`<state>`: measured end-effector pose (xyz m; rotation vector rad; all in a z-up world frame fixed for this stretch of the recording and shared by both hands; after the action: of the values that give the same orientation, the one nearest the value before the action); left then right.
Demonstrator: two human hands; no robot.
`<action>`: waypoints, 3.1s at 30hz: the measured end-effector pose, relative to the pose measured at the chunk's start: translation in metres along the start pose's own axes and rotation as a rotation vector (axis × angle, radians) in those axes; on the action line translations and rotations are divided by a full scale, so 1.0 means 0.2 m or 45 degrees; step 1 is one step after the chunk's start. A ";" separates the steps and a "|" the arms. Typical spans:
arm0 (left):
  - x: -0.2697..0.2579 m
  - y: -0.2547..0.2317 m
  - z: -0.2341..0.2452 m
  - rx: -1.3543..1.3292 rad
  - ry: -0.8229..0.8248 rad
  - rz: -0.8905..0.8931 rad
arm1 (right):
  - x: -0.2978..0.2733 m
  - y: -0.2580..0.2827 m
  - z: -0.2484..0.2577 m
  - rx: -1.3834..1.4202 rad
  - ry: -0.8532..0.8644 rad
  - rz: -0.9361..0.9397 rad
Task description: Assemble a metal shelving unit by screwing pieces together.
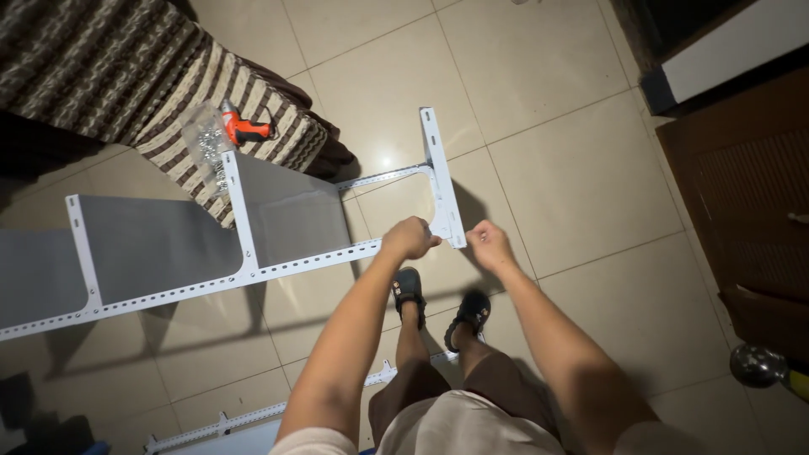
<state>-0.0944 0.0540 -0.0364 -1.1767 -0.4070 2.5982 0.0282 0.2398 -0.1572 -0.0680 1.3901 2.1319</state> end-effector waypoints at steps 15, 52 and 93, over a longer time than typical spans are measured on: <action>-0.17 0.06 -0.52 -2.520 -0.142 0.531 | 0.13 0.27 0.06 0.123 0.155 -0.319; -0.18 0.08 -0.57 -2.645 -0.215 0.497 | 0.17 0.38 -0.11 0.123 -0.034 -0.091; 0.22 0.18 -0.33 -0.179 0.016 -0.070 | 0.15 0.31 -0.19 0.053 -0.185 -0.093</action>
<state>-0.0768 0.0455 -0.1201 -1.2069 -0.6191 2.5498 -0.0367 0.2025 -0.1346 0.0503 1.3262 2.0058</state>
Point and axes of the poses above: each hand's wrist, its own x-axis towards the middle knuckle, its own z-axis out of the back of the hand, y = z × x, the point moved 2 cm from there along x, towards the middle knuckle, and after that the axes turned 6 degrees about -y, right-handed, at the moved point
